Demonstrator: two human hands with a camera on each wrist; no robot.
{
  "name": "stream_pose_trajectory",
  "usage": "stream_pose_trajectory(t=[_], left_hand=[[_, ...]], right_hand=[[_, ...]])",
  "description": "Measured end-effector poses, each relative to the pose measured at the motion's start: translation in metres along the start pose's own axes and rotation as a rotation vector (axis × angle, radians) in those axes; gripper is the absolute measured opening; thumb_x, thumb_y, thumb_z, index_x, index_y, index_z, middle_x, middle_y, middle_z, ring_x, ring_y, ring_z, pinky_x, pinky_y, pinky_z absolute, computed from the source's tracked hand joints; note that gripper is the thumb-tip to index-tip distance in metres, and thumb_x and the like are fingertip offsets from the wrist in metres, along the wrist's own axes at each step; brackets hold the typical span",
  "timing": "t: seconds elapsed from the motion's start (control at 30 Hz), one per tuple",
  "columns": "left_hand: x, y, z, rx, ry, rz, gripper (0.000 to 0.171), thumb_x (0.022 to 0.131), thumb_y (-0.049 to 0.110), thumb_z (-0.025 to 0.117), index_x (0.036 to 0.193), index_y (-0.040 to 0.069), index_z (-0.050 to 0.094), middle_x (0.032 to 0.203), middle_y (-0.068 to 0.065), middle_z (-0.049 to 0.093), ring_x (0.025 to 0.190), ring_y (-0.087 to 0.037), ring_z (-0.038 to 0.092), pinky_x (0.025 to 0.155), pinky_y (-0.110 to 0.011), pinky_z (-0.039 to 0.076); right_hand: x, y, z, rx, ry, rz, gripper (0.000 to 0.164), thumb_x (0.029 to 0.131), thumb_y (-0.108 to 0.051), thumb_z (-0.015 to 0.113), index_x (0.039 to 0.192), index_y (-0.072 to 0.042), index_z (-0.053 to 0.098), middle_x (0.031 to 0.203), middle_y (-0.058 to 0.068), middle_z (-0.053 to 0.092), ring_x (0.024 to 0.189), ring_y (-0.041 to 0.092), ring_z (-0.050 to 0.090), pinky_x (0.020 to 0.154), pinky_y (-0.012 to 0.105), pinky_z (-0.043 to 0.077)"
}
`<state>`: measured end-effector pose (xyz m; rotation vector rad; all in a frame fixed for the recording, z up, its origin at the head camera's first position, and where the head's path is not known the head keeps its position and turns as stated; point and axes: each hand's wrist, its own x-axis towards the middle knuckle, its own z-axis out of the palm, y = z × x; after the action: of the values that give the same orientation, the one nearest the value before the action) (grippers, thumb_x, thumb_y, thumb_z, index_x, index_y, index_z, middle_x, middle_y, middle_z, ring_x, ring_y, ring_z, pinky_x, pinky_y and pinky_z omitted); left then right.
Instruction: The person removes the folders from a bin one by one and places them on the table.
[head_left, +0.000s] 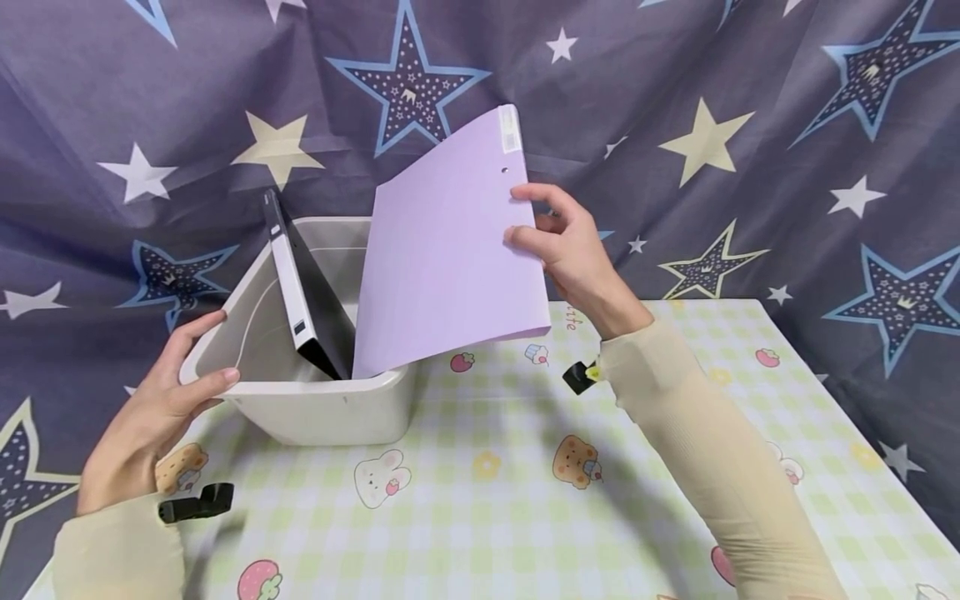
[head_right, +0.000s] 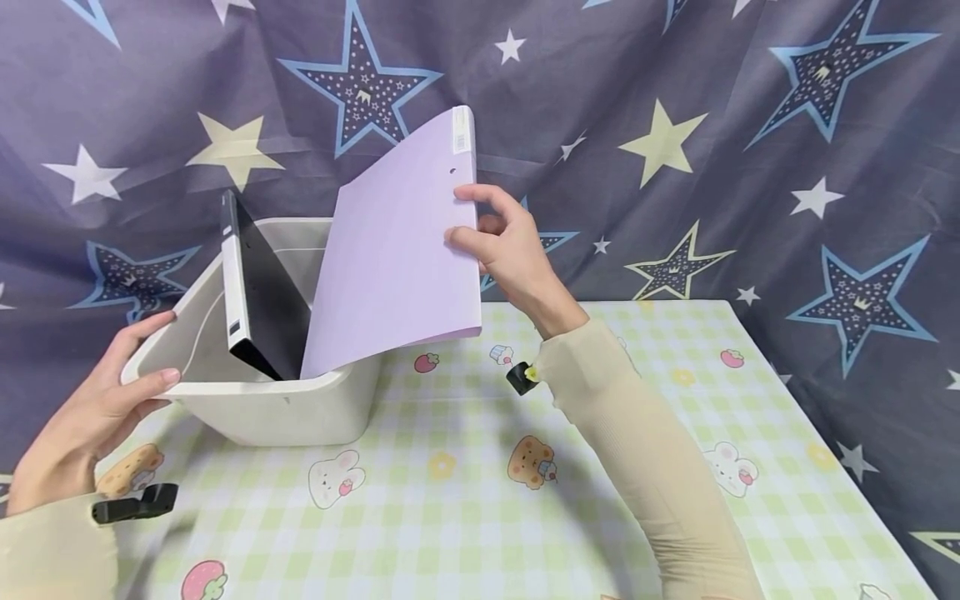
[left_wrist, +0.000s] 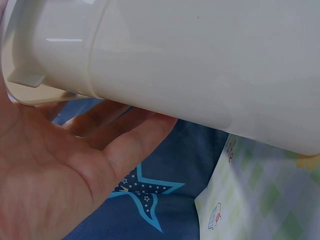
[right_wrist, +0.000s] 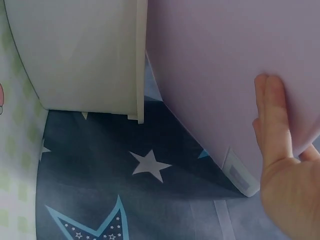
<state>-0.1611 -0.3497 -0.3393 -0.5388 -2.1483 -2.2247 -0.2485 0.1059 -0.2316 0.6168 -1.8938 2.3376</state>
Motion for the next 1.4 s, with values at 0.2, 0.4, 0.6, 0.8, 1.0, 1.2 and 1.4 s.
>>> stream_pose_trajectory(t=[0.2, 0.4, 0.6, 0.8, 1.0, 1.2, 1.4], left_hand=[[0.000, -0.001, 0.000, 0.005, 0.002, 0.001, 0.072, 0.090, -0.013, 0.048, 0.150, 0.018, 0.022, 0.130, -0.005, 0.035, 0.103, -0.010, 0.054, 0.077, -0.023, 0.051], [0.000, -0.002, 0.000, 0.005, 0.003, 0.001, 0.072, 0.090, -0.013, 0.048, 0.150, 0.018, 0.023, 0.130, -0.005, 0.034, 0.102, -0.010, 0.054, 0.076, -0.023, 0.052], [0.001, -0.002, -0.002, 0.010, 0.000, -0.001, 0.072, 0.090, -0.014, 0.047, 0.150, 0.019, 0.022, 0.130, -0.004, 0.033, 0.102, -0.010, 0.054, 0.076, -0.023, 0.051], [0.000, -0.003, -0.002, 0.025, 0.010, -0.016, 0.072, 0.090, -0.012, 0.048, 0.149, 0.020, 0.022, 0.131, -0.003, 0.033, 0.102, -0.009, 0.054, 0.076, -0.022, 0.051], [0.000, -0.003, -0.002, 0.035, -0.001, -0.014, 0.072, 0.091, -0.012, 0.048, 0.150, 0.020, 0.021, 0.131, -0.003, 0.031, 0.103, -0.009, 0.054, 0.076, -0.022, 0.051], [0.001, -0.004, -0.001, 0.020, -0.009, -0.002, 0.072, 0.091, -0.012, 0.047, 0.150, 0.019, 0.021, 0.131, -0.004, 0.032, 0.102, -0.010, 0.055, 0.076, -0.023, 0.051], [0.001, -0.005, -0.002, 0.018, -0.003, -0.007, 0.072, 0.091, -0.013, 0.047, 0.150, 0.020, 0.021, 0.130, -0.003, 0.034, 0.103, -0.009, 0.055, 0.076, -0.022, 0.051]], right_hand=[[-0.006, 0.004, -0.008, 0.014, 0.005, -0.027, 0.046, 0.080, 0.010, 0.062, 0.122, -0.007, 0.056, 0.087, 0.014, 0.065, 0.070, 0.024, 0.067, 0.056, 0.038, 0.056], [-0.011, 0.007, -0.015, 0.032, 0.018, -0.031, 0.045, 0.082, 0.011, 0.061, 0.122, -0.007, 0.056, 0.089, 0.015, 0.065, 0.071, 0.024, 0.068, 0.056, 0.038, 0.056], [-0.017, 0.011, -0.021, 0.062, 0.048, -0.016, 0.045, 0.081, 0.010, 0.061, 0.123, -0.007, 0.055, 0.091, 0.016, 0.066, 0.074, 0.025, 0.067, 0.057, 0.038, 0.056], [-0.022, 0.014, -0.026, 0.056, 0.059, -0.030, 0.045, 0.083, 0.009, 0.061, 0.124, -0.008, 0.054, 0.091, 0.015, 0.066, 0.074, 0.024, 0.068, 0.057, 0.038, 0.056], [-0.028, 0.018, -0.031, 0.075, 0.064, -0.038, 0.045, 0.084, 0.009, 0.061, 0.125, -0.008, 0.053, 0.091, 0.013, 0.065, 0.073, 0.023, 0.068, 0.057, 0.036, 0.056], [-0.033, 0.022, -0.039, 0.110, 0.070, -0.024, 0.046, 0.086, 0.007, 0.060, 0.128, -0.010, 0.052, 0.091, 0.012, 0.065, 0.072, 0.022, 0.068, 0.055, 0.035, 0.056], [-0.041, 0.026, -0.047, 0.117, 0.114, -0.007, 0.046, 0.086, 0.004, 0.061, 0.128, -0.012, 0.054, 0.082, 0.008, 0.063, 0.067, 0.020, 0.067, 0.053, 0.032, 0.055]])
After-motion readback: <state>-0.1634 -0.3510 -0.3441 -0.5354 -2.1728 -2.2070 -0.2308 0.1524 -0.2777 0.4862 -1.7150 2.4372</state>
